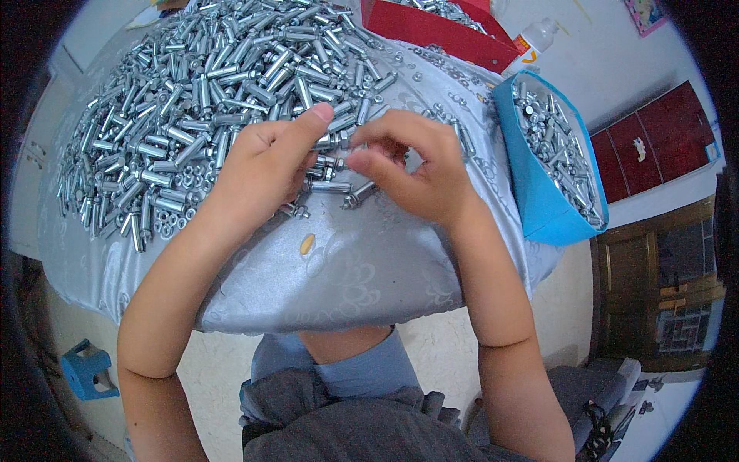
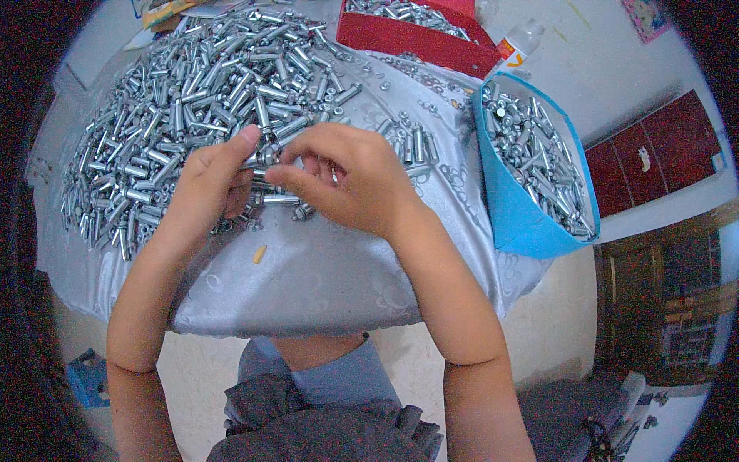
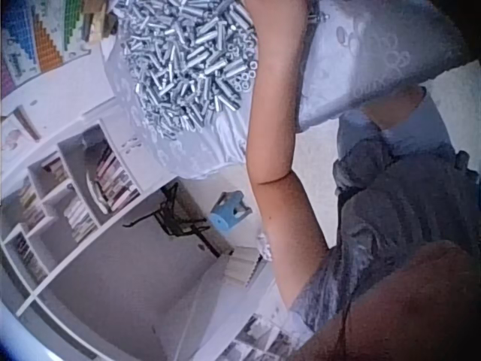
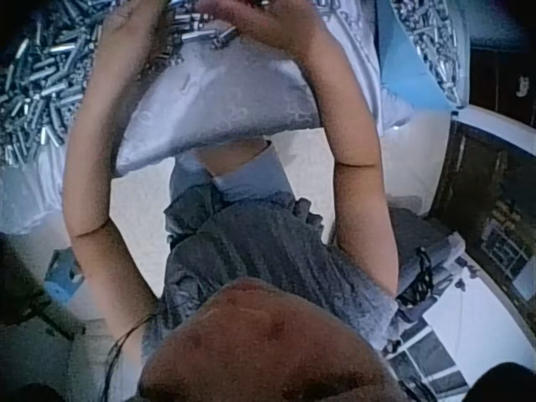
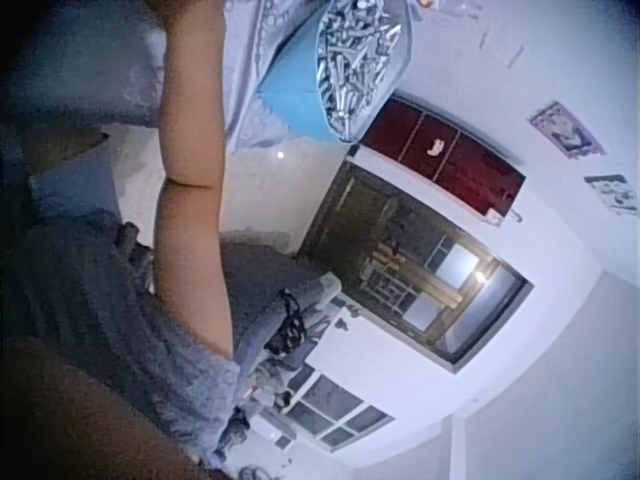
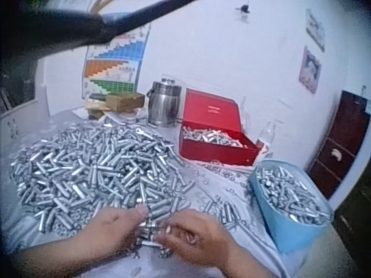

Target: The person sits at a table covered with a large pile of metal bolts and washers. They repeatedly pick up a bolt and a washer, thread the washer onto the bolt, and place the assembled unit into a blue plastic bin. The person continues this repetitive assembly process throughout the video.

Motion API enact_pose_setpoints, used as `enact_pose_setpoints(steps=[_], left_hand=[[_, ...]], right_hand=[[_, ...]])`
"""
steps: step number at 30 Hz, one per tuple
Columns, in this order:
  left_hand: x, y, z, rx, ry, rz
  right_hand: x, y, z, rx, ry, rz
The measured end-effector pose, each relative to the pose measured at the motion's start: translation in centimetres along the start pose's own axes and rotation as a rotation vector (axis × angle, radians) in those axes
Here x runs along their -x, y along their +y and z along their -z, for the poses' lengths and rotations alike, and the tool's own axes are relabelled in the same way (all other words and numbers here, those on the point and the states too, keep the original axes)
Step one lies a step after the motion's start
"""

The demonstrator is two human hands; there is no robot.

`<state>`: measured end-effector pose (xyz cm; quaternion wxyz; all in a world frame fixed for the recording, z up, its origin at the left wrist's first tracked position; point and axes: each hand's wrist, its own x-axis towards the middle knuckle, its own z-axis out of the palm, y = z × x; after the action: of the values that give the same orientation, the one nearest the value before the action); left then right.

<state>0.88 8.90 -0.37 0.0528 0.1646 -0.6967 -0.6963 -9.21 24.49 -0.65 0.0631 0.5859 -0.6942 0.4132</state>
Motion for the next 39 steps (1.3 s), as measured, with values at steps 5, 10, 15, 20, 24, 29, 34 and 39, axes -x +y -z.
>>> enact_pose_setpoints(steps=[5, 10, 15, 20, 24, 29, 34, 39], left_hand=[[0.0, 0.0, -0.2, -0.014, -0.003, -0.001], [0.0, -0.3, 0.0, -0.038, -0.067, -0.034], [0.1, -0.2, -0.2, -0.043, -0.075, -0.028], [0.1, -0.5, -0.5, -0.077, -0.079, -0.066], [0.3, -0.3, -0.7, -0.061, -0.070, -0.038], [0.1, -0.3, -0.4, -0.031, -0.087, -0.063], [-0.1, -0.6, -0.3, -0.089, -0.110, -0.057], [0.1, -0.4, -0.1, -0.061, -0.082, -0.064]], right_hand=[[-0.2, -0.6, -0.3, -0.087, 0.129, -0.056], [-0.1, 1.1, 0.0, 0.051, 0.031, 0.172], [-0.4, -0.7, -0.6, -0.081, 0.122, 0.038], [0.0, -0.1, 0.0, 0.106, -0.038, 0.093], [-0.1, -1.2, -0.1, -0.036, -0.015, -0.031], [-0.3, -0.9, -0.8, -0.136, 0.051, -0.017], [0.0, -0.2, 0.2, -0.029, -0.096, -0.022], [-0.3, -1.4, -0.7, -0.075, 0.057, -0.035]])
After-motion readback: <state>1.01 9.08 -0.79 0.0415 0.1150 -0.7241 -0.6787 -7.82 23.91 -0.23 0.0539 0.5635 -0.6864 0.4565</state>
